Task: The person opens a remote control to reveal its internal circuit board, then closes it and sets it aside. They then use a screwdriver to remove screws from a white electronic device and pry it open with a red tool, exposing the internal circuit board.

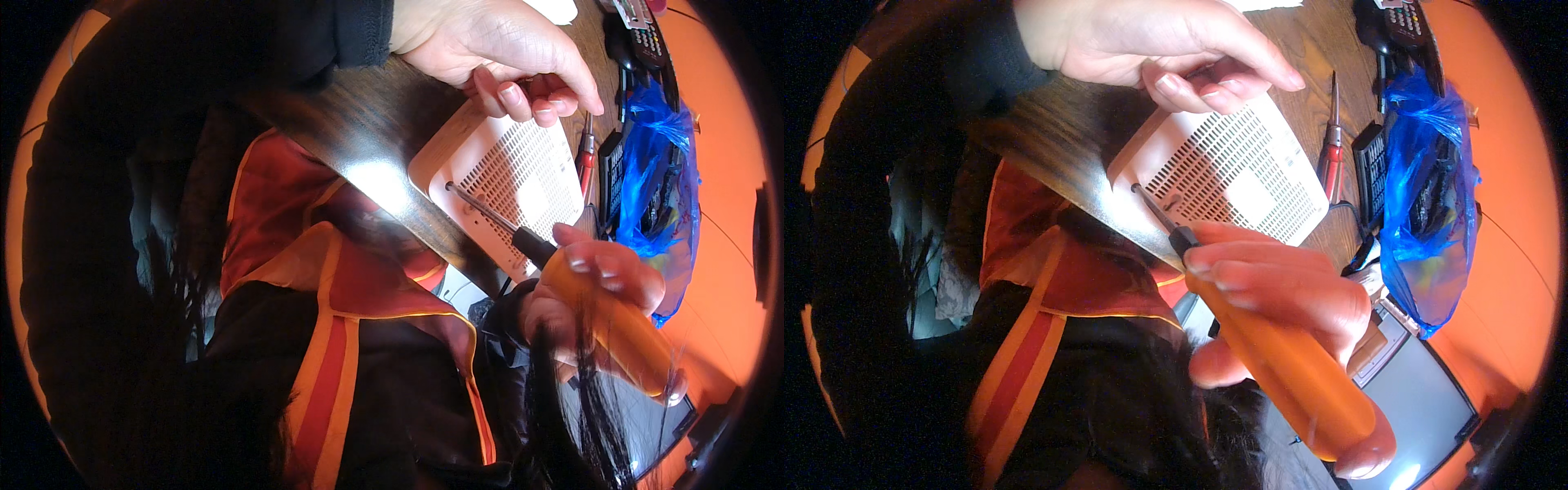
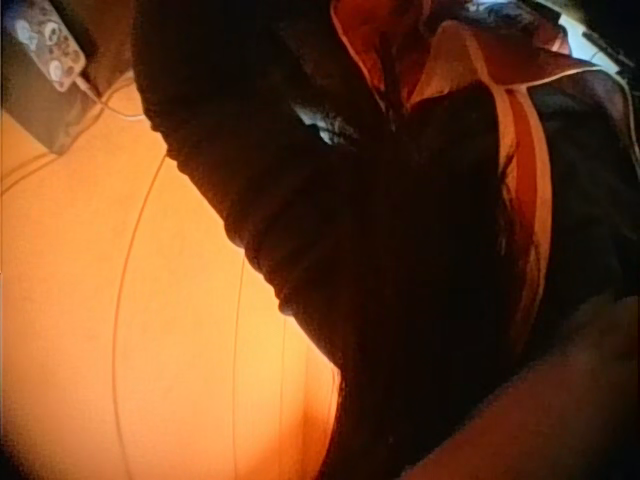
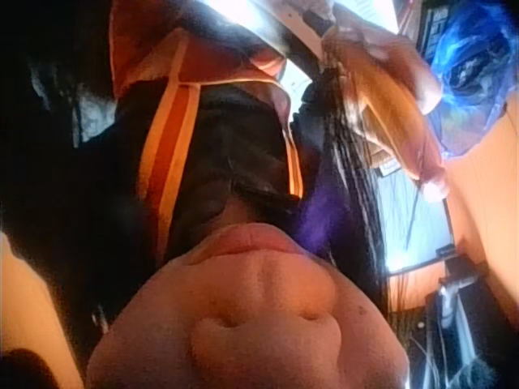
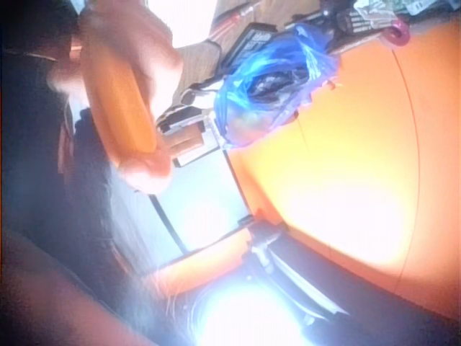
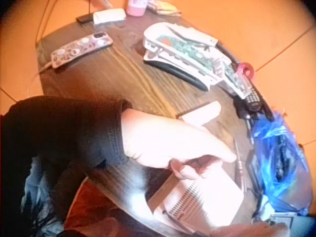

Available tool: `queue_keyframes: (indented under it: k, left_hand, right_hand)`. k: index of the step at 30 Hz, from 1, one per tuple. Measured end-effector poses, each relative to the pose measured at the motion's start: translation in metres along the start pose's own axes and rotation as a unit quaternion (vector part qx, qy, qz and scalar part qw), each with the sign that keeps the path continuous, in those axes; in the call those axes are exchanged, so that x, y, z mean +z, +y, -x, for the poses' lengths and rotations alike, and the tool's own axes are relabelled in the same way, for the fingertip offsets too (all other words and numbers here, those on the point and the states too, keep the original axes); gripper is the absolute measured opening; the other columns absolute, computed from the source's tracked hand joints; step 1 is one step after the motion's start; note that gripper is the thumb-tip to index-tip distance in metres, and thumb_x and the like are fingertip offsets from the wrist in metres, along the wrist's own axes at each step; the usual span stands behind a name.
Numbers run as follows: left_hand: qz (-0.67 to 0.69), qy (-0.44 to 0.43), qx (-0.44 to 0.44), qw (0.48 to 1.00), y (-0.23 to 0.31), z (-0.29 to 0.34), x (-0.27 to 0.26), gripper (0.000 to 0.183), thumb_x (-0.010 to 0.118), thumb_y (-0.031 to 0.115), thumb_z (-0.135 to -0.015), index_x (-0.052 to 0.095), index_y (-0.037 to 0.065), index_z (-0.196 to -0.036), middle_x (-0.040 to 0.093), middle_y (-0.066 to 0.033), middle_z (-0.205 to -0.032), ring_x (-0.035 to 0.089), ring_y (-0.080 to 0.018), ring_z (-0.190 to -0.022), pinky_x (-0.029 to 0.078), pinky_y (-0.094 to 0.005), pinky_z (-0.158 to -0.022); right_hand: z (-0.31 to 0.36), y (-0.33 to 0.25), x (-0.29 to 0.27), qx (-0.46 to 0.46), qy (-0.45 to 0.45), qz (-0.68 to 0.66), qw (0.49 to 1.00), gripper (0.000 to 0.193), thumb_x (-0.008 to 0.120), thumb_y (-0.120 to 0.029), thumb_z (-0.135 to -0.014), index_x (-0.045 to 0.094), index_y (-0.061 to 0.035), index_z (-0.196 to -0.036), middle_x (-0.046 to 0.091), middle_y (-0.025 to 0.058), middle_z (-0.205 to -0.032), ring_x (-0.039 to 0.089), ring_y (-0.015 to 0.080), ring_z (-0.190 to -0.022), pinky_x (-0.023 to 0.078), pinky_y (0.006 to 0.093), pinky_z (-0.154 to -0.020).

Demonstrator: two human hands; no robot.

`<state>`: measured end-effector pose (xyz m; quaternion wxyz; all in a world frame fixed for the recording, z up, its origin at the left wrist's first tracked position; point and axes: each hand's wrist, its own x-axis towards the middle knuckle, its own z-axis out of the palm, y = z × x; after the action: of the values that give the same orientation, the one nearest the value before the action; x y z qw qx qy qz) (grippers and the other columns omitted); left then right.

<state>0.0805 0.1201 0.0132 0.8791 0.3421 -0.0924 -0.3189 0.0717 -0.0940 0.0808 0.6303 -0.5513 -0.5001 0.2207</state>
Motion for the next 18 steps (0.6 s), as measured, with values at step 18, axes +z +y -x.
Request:
queue_keyframes:
  k: [18]
  left_hand:
    - [-0.003, -0.024, -0.012, 1.000, 0.000, -0.004, -0.006, 0.027, 0.050, 0.022, -0.089, 0.048, 0.004, -0.068, 0.041, -0.0006, -0.058, 0.033, -0.0075, -0.046, 0.025, -0.0189, -0.038]
  right_hand:
    - [0.000, -0.057, 0.018, 0.042, -0.112, -0.331, 0.936, 0.021, 0.057, -0.012, -0.081, 0.051, -0.0104, -0.101, 0.052, 0.0081, -0.108, 0.057, 0.0269, -0.095, 0.045, 0.0403, -0.081]
